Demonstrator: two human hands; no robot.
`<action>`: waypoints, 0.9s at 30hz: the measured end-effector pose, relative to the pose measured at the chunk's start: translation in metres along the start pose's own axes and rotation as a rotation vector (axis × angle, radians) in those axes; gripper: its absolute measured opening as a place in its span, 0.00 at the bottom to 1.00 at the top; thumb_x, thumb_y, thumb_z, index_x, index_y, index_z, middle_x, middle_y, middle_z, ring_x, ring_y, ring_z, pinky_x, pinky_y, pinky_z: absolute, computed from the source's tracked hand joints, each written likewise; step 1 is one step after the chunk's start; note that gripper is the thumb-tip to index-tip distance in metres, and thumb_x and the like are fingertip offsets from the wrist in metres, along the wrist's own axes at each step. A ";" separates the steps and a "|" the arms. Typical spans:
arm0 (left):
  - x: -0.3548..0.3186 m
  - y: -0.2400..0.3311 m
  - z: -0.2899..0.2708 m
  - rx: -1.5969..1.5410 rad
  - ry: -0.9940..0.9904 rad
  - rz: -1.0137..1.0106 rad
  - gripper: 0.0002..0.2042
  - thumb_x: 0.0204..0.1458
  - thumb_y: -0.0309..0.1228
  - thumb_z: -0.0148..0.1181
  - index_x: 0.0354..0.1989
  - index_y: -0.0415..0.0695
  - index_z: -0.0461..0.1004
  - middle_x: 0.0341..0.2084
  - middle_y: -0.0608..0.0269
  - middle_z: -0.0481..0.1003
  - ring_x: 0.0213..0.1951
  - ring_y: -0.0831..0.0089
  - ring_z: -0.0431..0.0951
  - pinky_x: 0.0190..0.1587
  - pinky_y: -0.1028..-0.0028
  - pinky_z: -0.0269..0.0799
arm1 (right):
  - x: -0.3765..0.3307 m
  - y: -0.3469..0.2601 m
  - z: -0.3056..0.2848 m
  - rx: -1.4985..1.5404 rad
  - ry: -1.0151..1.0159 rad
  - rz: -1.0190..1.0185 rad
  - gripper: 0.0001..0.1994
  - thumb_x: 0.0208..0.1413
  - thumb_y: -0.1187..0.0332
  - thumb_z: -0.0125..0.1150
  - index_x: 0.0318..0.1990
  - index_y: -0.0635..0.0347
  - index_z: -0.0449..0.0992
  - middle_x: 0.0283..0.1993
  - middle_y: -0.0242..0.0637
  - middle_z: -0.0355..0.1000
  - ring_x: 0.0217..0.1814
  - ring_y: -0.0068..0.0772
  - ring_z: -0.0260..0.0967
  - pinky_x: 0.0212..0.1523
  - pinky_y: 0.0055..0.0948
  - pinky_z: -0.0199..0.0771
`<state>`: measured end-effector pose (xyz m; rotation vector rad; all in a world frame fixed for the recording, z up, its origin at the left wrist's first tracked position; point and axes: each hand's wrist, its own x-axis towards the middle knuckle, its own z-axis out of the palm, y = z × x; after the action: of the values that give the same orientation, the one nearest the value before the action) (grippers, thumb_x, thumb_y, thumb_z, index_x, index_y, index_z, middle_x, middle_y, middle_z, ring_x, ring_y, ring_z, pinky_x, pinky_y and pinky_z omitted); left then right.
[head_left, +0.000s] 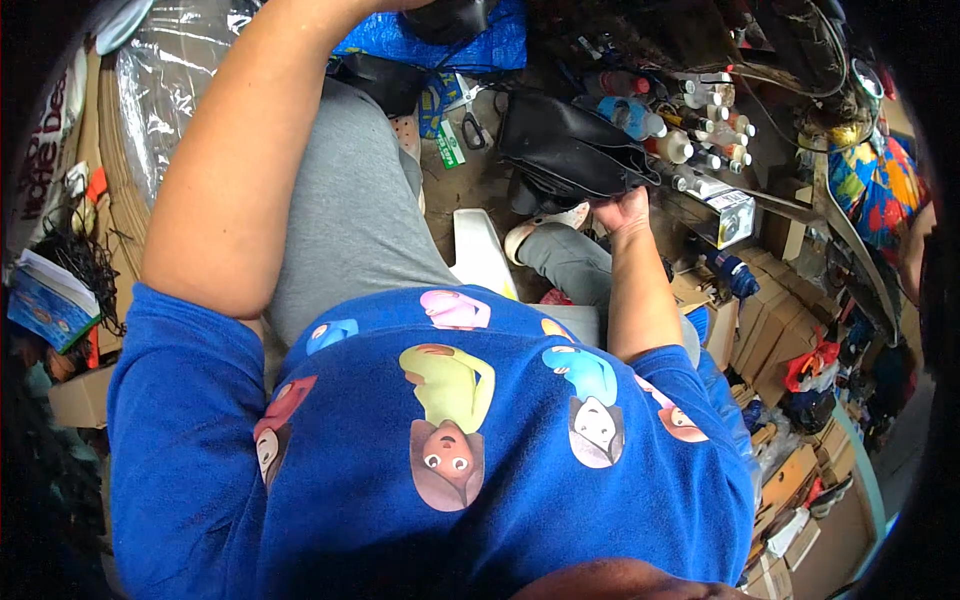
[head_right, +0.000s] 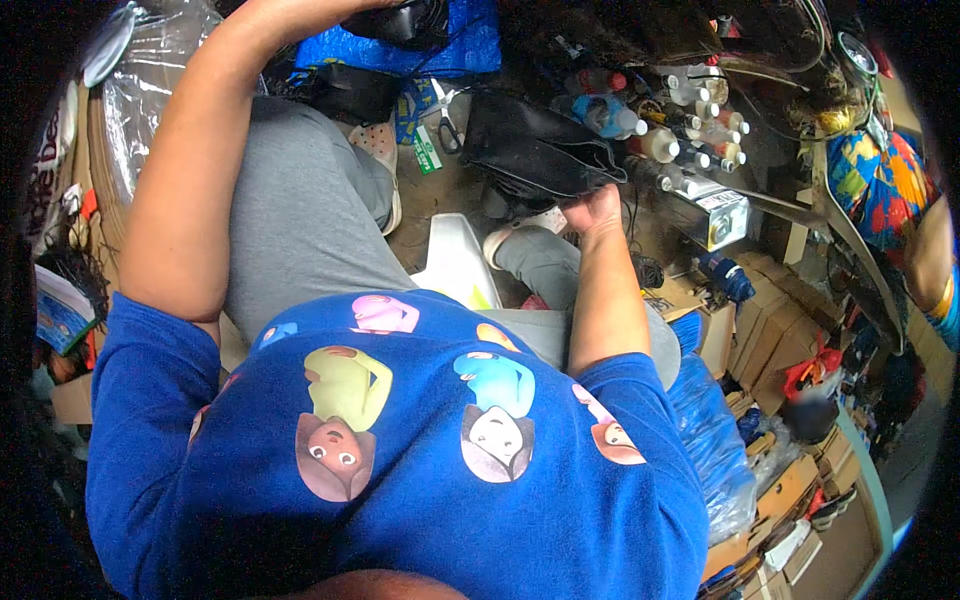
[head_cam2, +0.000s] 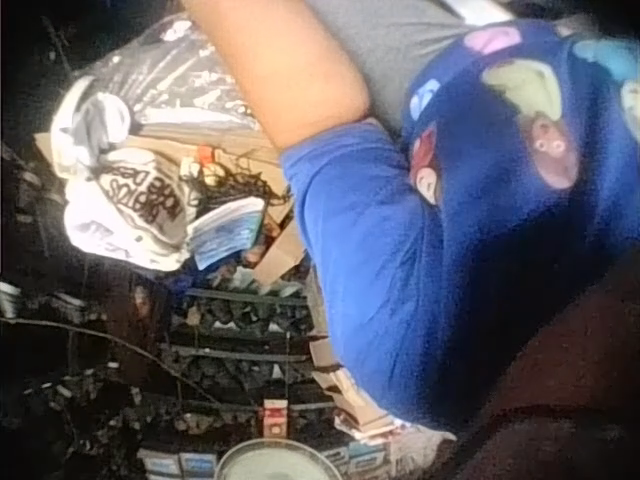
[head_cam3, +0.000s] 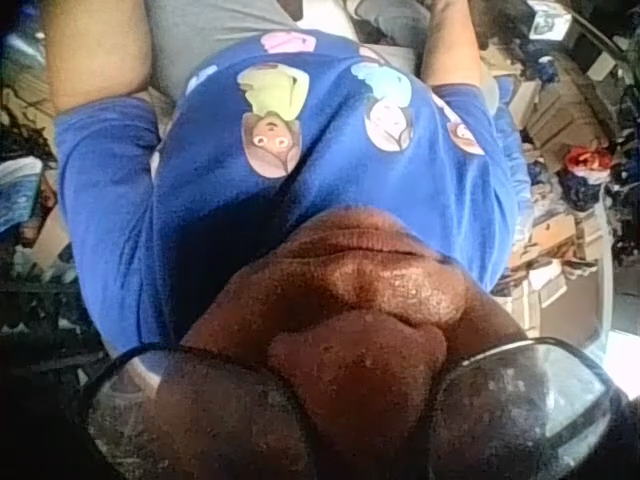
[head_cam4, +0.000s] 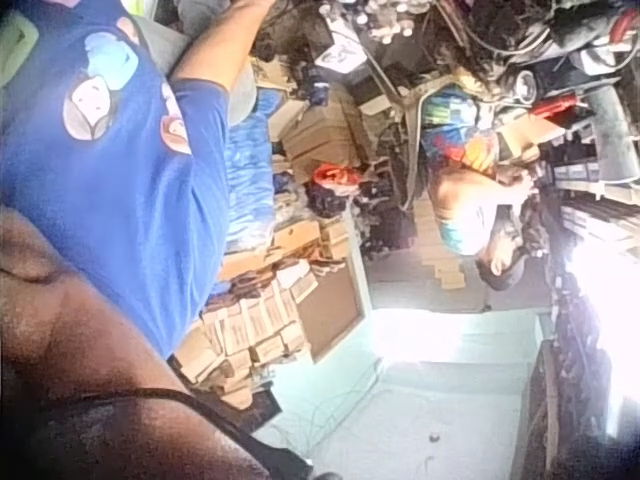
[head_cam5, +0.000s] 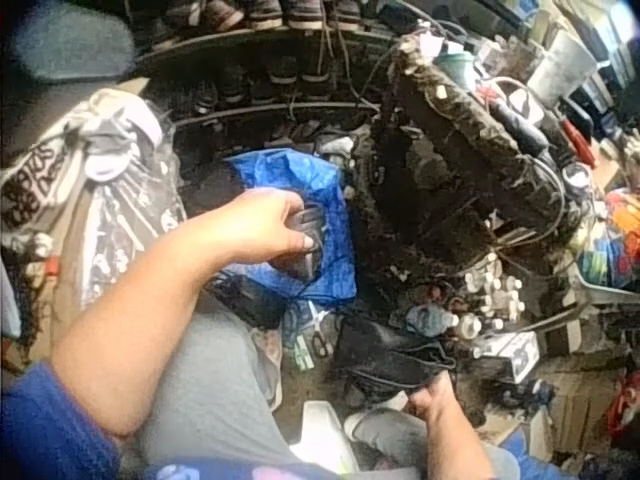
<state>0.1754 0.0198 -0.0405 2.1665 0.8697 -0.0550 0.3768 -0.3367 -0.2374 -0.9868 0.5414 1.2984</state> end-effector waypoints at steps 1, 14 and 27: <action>0.000 -0.003 -0.001 -0.004 0.010 -0.010 0.13 0.43 0.34 0.62 0.31 0.36 0.72 0.26 0.50 0.76 0.30 0.63 0.77 0.34 0.66 0.71 | 0.000 0.000 0.004 0.021 0.023 -0.009 0.21 0.53 0.55 0.52 0.49 0.60 0.71 0.52 0.43 0.69 0.55 0.44 0.64 0.59 0.46 0.61; -0.004 -0.004 -0.003 0.161 0.009 0.049 0.14 0.42 0.36 0.63 0.31 0.37 0.74 0.27 0.49 0.76 0.31 0.61 0.78 0.35 0.66 0.72 | -0.003 0.001 0.001 -0.071 0.161 -0.007 0.24 0.51 0.49 0.52 0.47 0.57 0.72 0.50 0.42 0.70 0.52 0.46 0.66 0.57 0.49 0.63; 0.002 -0.004 0.001 0.146 -0.021 0.040 0.15 0.42 0.36 0.64 0.32 0.37 0.74 0.26 0.51 0.77 0.29 0.63 0.78 0.33 0.68 0.72 | 0.000 0.003 -0.003 -0.079 0.015 0.044 0.24 0.47 0.49 0.55 0.46 0.56 0.73 0.48 0.42 0.71 0.50 0.47 0.67 0.55 0.49 0.65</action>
<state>0.1750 0.0222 -0.0441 2.3147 0.8323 -0.1246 0.3746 -0.3397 -0.2398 -1.0555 0.5291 1.3606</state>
